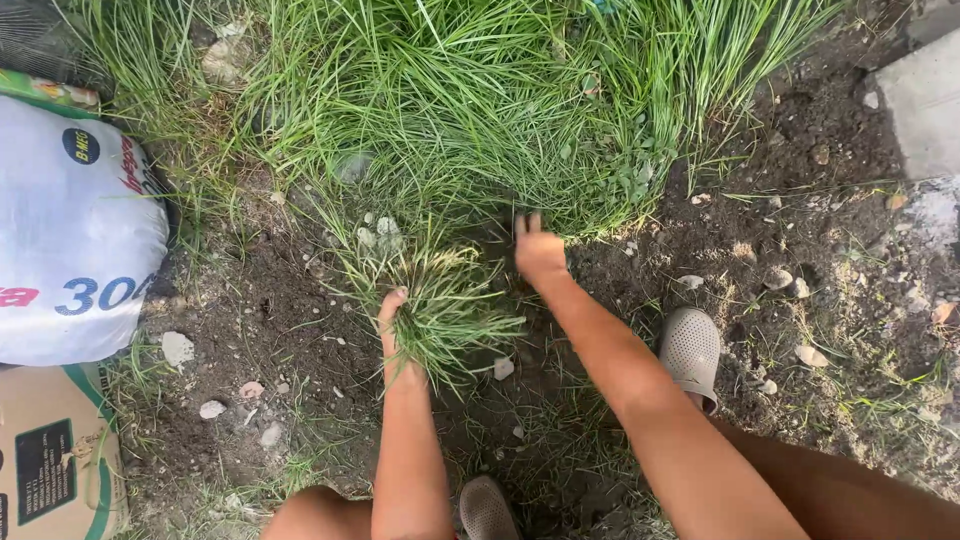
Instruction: Pulling grass and weeds from the soil by hand and gathering them into a bag.
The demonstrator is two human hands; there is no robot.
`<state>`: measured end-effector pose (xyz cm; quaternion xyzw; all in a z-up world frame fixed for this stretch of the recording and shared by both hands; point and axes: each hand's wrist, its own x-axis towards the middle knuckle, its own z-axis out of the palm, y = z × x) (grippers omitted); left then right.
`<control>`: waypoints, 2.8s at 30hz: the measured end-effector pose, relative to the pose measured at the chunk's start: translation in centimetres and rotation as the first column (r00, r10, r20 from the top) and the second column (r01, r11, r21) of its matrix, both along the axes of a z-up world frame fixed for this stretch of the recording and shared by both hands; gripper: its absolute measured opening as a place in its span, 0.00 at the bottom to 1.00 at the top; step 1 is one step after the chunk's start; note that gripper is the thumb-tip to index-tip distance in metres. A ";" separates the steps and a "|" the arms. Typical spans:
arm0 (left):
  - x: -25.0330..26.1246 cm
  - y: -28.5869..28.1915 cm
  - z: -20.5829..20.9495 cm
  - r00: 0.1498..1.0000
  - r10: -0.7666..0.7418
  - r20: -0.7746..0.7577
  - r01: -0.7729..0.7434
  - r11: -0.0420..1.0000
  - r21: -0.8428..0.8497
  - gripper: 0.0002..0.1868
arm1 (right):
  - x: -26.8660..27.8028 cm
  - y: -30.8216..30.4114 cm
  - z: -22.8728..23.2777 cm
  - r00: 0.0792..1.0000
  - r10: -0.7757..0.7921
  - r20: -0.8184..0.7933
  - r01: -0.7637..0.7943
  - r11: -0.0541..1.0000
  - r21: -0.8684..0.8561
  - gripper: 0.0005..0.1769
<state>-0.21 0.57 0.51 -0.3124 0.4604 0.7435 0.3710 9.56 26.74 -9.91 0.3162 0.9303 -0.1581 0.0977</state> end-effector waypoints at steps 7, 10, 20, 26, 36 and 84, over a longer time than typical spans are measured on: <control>-0.5 -1.6 -0.5 0.999 0.021 -0.030 -0.021 1.000 0.020 0.17 | -0.5 2.1 -5.0 0.910 -0.030 0.413 -0.082 0.965 0.250 0.38; -0.5 -1.5 0.9 0.997 0.054 -0.048 -0.053 0.999 0.005 0.13 | -1.1 2.9 -8.0 0.906 -0.020 0.423 -0.058 0.984 0.170 0.39; 0.0 -0.8 -0.3 0.998 -0.018 -0.066 0.017 1.000 -0.017 0.13 | 1.0 2.2 -3.3 0.848 0.198 0.491 -0.290 0.950 0.118 0.14; 0.0 -0.3 -0.7 0.996 -0.076 -0.042 0.076 0.997 0.002 0.15 | 0.6 -0.9 6.0 0.976 0.195 0.100 -0.186 0.978 -0.092 0.12; 0.5 1.0 2.7 0.995 -0.011 -0.104 0.030 0.982 0.188 0.25 | -3.8 -16.8 17.4 0.905 0.307 -0.293 -0.304 0.951 0.058 0.10; 6.5 4.8 -2.8 0.997 0.072 -0.035 -0.077 0.986 -0.151 0.21 | 6.9 7.0 -5.6 0.964 0.265 0.035 -0.264 0.921 0.286 0.16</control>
